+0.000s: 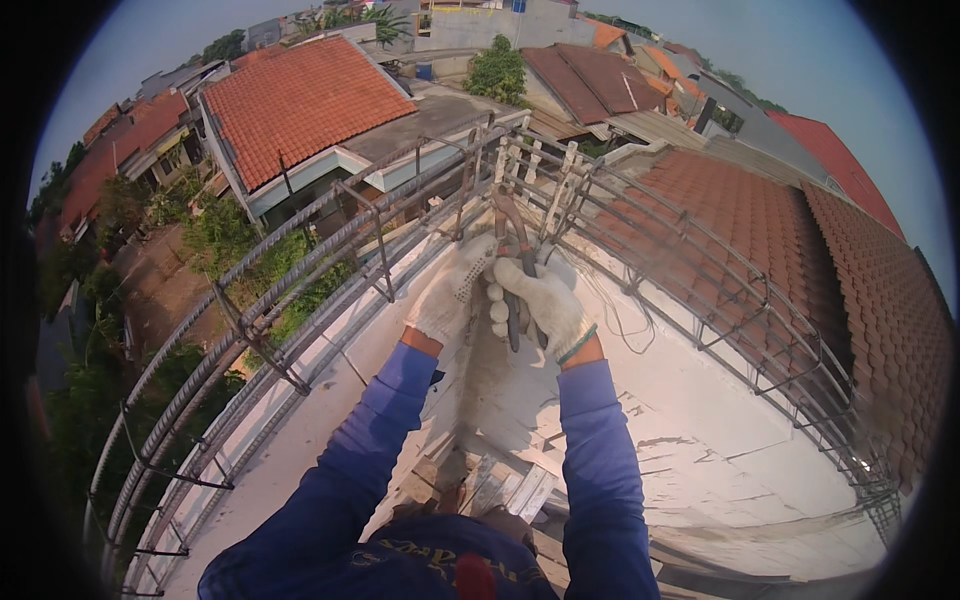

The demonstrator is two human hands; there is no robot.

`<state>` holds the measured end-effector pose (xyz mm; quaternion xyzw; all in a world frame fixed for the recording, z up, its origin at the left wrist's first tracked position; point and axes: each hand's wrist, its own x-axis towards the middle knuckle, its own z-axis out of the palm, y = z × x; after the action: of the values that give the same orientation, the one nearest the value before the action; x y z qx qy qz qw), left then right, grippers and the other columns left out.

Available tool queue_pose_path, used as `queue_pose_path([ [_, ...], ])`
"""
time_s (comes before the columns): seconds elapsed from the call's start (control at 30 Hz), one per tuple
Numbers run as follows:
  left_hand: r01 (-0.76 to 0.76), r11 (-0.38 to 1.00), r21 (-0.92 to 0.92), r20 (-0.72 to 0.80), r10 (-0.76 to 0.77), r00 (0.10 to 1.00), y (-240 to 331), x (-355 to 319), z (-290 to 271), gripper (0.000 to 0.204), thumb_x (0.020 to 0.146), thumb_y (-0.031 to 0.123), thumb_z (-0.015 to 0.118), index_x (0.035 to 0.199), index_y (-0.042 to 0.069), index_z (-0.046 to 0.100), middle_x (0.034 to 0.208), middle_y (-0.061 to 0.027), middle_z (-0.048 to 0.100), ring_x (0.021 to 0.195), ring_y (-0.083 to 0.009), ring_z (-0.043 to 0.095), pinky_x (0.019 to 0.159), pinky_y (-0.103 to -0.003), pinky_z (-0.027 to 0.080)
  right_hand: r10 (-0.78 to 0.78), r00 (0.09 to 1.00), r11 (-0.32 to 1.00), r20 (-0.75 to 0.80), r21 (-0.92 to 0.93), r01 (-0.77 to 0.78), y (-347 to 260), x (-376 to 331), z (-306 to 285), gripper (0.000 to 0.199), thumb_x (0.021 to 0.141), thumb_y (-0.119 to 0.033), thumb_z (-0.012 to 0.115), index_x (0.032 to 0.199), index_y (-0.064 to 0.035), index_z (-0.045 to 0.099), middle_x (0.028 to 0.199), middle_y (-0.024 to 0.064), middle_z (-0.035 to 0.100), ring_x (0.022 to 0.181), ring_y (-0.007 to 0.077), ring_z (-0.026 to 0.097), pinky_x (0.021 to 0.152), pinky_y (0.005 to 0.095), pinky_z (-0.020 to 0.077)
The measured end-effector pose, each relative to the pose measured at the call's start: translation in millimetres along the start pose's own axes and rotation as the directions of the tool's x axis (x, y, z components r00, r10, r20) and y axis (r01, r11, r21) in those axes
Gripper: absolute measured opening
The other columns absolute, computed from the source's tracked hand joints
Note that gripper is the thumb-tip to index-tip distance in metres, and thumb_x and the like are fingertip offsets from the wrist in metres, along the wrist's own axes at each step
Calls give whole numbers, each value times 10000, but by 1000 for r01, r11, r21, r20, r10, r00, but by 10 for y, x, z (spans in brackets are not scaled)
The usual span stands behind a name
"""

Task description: The person uses a hammer to break and remove concrete from a roof structure. They repeatedly strike the concrete edge and pull away broken pieces by hand, working along a metal rebar framework.

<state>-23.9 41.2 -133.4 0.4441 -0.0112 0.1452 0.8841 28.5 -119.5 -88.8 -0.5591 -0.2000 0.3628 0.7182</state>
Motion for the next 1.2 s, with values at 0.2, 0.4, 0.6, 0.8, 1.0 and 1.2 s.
queue_pose_path([
  [0.2,190,981,-47,136,-182,974,19,446,-22,397,1089,249,622,1440,68,664,1121,-44,745,881,-123,676,748,-249,559,16,995,934,97,353,-49,124,-42,103,353,1105,-444,608,1156,-95,628,888,-5,635,646,121,602,546,298,531],
  [0.4,155,959,-238,273,-87,958,69,457,73,412,1097,248,614,1452,43,648,1238,-57,727,1024,-144,693,860,-273,590,12,1000,954,24,298,-19,99,-88,302,332,1116,-427,587,1166,-100,619,865,-2,632,620,120,599,522,301,538],
  [0.6,443,690,-573,586,-33,810,-153,630,90,280,1090,311,620,1154,53,709,975,-104,714,906,-182,711,775,-329,615,44,986,993,-163,114,-25,29,-222,481,332,1071,-409,668,1151,-88,646,833,30,657,626,180,660,566,340,579],
  [0.8,-336,630,700,102,377,920,-203,856,39,265,1022,216,590,1084,2,735,790,-194,714,803,-348,725,778,-440,582,-204,860,722,-468,-665,-191,53,-357,644,569,1005,-480,653,1198,54,682,900,210,752,768,368,757,743,458,612],
  [1.0,-457,376,806,188,569,800,-303,884,38,362,1055,350,628,1012,7,734,931,-240,730,852,-417,686,797,-491,569,-264,836,637,-481,-738,-223,-9,-297,518,521,1038,-472,599,1191,22,665,811,110,710,667,222,712,555,356,565],
  [1.2,269,869,-416,247,-176,953,76,168,363,422,1113,350,561,1304,-3,690,1068,-186,759,924,-298,752,857,-448,645,193,981,907,-28,387,-168,6,-441,257,391,1123,-498,557,1191,-120,629,784,-59,544,516,71,417,401,228,353],
])
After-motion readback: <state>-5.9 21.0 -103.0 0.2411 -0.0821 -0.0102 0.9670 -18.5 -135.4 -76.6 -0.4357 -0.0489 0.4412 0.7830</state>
